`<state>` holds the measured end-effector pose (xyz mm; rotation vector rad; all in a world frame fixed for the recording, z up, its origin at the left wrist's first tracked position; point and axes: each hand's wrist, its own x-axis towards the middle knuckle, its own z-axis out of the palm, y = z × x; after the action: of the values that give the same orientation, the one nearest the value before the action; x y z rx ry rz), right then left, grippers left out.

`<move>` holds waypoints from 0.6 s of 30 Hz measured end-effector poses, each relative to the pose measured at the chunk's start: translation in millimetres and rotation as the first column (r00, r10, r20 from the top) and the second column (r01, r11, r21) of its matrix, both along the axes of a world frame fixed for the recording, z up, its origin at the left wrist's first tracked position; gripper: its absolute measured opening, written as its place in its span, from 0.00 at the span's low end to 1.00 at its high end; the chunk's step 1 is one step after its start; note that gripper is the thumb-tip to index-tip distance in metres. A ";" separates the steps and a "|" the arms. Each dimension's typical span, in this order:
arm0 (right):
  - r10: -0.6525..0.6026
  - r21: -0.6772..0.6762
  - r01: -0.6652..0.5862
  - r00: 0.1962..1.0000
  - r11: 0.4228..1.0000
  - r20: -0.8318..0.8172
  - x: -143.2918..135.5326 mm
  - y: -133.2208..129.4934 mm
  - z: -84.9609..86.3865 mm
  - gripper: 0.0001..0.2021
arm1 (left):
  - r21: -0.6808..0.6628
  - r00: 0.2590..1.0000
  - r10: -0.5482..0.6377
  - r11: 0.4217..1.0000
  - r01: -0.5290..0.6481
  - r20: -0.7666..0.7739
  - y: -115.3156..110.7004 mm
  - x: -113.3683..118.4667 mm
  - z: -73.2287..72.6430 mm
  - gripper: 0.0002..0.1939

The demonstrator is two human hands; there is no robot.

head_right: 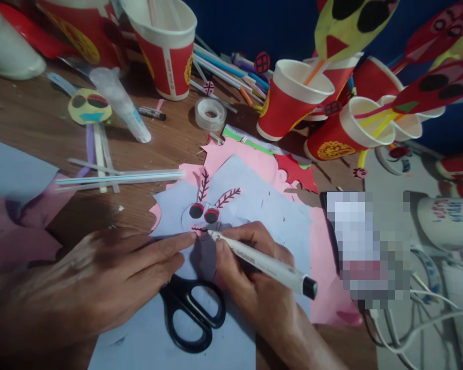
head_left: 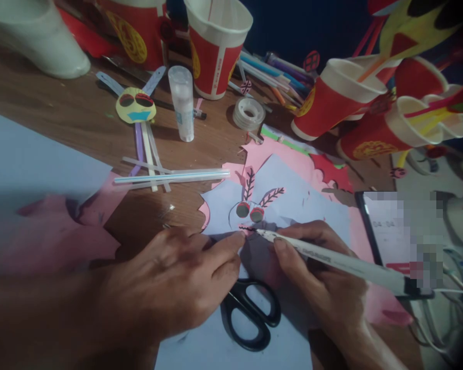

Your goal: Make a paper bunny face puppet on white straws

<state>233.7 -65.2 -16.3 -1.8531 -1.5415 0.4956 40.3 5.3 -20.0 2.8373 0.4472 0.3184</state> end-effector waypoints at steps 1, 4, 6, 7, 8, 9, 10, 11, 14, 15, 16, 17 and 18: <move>0.003 -0.004 -0.003 1.000 1.000 -0.001 0.0 0.1 0.2 0.03 | 0.004 1.000 -0.002 1.000 0.001 0.006 0.4 -0.1 0.3 0.17; 0.012 -0.030 -0.013 1.000 0.999 -0.021 0.7 0.3 1.1 0.03 | 0.011 1.000 0.001 1.000 -0.001 0.015 1.1 -0.2 1.0 0.18; 0.014 -0.038 -0.015 1.000 0.999 -0.014 1.3 0.0 1.6 0.03 | 0.013 1.000 -0.001 1.000 0.001 0.013 1.1 0.0 0.8 0.18; 0.011 -0.036 -0.011 1.000 0.999 -0.003 1.6 -0.3 1.7 0.03 | 0.014 1.000 -0.003 1.000 0.003 0.014 0.9 0.1 0.3 0.17; 0.008 -0.034 -0.008 1.000 0.999 0.008 1.9 -0.5 1.8 0.03 | 0.016 1.000 -0.003 1.000 0.003 0.019 0.5 0.3 -0.3 0.17; 0.006 -0.032 -0.006 1.000 0.999 0.015 2.1 -0.7 1.8 0.03 | 0.017 1.000 -0.005 1.000 0.004 0.020 0.2 0.4 -0.9 0.16; 0.002 -0.028 -0.002 1.000 1.000 0.019 2.1 -0.9 1.7 0.04 | 0.019 1.000 -0.005 1.000 0.005 0.024 -0.2 0.5 -1.6 0.15; -0.002 -0.027 0.003 1.000 1.000 0.020 2.0 -0.9 1.5 0.04 | 0.021 1.000 0.000 1.000 0.000 0.030 -0.5 0.6 -2.2 0.14; -0.016 -0.020 0.017 1.000 1.000 0.014 1.0 -0.7 1.1 0.04 | 0.020 0.999 0.005 1.000 -0.006 0.047 -0.6 1.1 -3.1 0.14; -0.025 -0.017 0.025 1.000 1.000 0.014 0.5 -0.6 1.0 0.04 | 0.020 0.998 0.006 1.000 -0.008 0.057 -0.4 1.4 -3.1 0.14; -0.030 -0.015 0.030 0.999 0.999 0.012 0.1 -0.7 0.9 0.04 | 0.017 0.998 0.007 1.000 -0.009 0.069 -0.1 1.6 -3.2 0.14; -0.035 -0.014 0.035 0.999 0.999 0.009 -0.2 -0.9 0.7 0.04 | 0.008 0.997 0.010 1.000 -0.010 0.079 0.1 1.8 -3.2 0.14; -0.036 -0.016 0.036 0.999 0.999 0.002 -0.3 -1.3 0.5 0.04 | -0.002 0.996 0.014 1.000 -0.014 0.091 0.2 1.9 -3.3 0.14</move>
<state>233.4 -66.5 -15.8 -1.8908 -1.5069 0.4911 42.2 5.6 -23.3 2.8059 0.4479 0.4477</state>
